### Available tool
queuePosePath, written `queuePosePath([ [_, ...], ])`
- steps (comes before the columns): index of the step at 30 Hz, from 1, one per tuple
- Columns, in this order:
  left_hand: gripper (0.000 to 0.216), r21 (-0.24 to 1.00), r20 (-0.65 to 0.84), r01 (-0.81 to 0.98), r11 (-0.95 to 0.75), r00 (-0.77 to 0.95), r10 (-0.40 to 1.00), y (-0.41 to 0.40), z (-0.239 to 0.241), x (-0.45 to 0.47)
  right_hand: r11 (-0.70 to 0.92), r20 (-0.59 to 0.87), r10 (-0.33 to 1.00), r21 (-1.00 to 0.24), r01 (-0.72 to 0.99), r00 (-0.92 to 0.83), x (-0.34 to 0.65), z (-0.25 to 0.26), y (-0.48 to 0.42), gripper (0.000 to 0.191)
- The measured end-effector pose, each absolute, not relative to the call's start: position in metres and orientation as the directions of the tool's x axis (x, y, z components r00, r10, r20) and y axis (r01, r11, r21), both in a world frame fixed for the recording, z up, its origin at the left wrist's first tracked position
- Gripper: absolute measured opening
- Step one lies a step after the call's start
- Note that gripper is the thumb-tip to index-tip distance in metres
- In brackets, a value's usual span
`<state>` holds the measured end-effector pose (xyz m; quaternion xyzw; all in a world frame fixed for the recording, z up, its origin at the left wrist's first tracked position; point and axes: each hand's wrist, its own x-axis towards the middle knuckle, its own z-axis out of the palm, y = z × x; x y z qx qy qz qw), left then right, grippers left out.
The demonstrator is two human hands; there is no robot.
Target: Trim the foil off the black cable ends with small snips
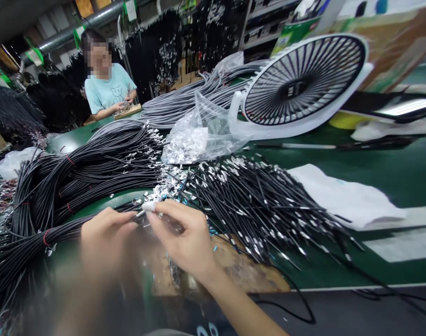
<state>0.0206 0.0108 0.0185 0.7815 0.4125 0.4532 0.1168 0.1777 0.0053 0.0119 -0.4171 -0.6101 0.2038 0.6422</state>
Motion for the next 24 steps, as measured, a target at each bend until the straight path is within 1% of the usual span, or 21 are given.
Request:
queuePosePath([
  [2,0.009,0.548,0.637,0.553,-0.627,0.21,0.742,0.009,0.016,0.023,0.594,0.649,0.744,-0.752,0.287,0.161,0.177,0.013,0.004,0.016],
  [5,0.01,0.522,0.647,0.587,-0.618,0.2,0.736,0.008,0.014,0.026,0.611,0.687,0.712,-0.708,0.355,0.145,0.178,0.011,0.003,0.016],
  [8,0.013,0.493,0.629,0.63,-0.6,0.219,0.746,0.008,0.014,0.028,0.638,0.719,0.686,-0.666,0.386,0.109,0.179,0.005,0.0,0.017],
  [11,0.017,0.483,0.597,0.654,-0.583,0.241,0.765,0.009,0.015,0.029,0.669,0.739,0.672,-0.636,0.385,0.052,0.181,-0.001,-0.002,0.024],
  [13,0.015,0.531,0.562,0.654,-0.538,0.203,0.802,0.01,0.016,0.028,0.667,0.735,0.677,-0.634,0.392,0.038,0.18,-0.002,-0.001,0.028],
  [16,0.011,0.654,0.42,0.628,-0.423,0.164,0.893,0.012,0.02,0.024,0.644,0.728,0.682,-0.643,0.416,0.07,0.179,-0.002,0.001,0.024],
  [18,0.01,0.742,0.305,0.572,-0.348,0.174,0.936,0.012,0.023,0.021,0.633,0.727,0.681,-0.647,0.426,0.091,0.177,-0.002,0.003,0.022],
  [20,0.009,0.818,0.232,0.492,-0.297,0.189,0.954,0.012,0.026,0.019,0.633,0.727,0.681,-0.647,0.425,0.092,0.177,-0.003,0.003,0.024],
  [22,0.007,0.859,0.238,0.417,-0.296,0.186,0.953,0.012,0.028,0.018,0.63,0.716,0.694,-0.656,0.416,0.076,0.177,-0.003,0.002,0.026],
  [24,0.005,0.863,0.318,0.368,-0.346,0.136,0.938,0.012,0.027,0.019,0.588,0.67,0.738,-0.698,0.409,0.083,0.177,-0.002,0.002,0.028],
])
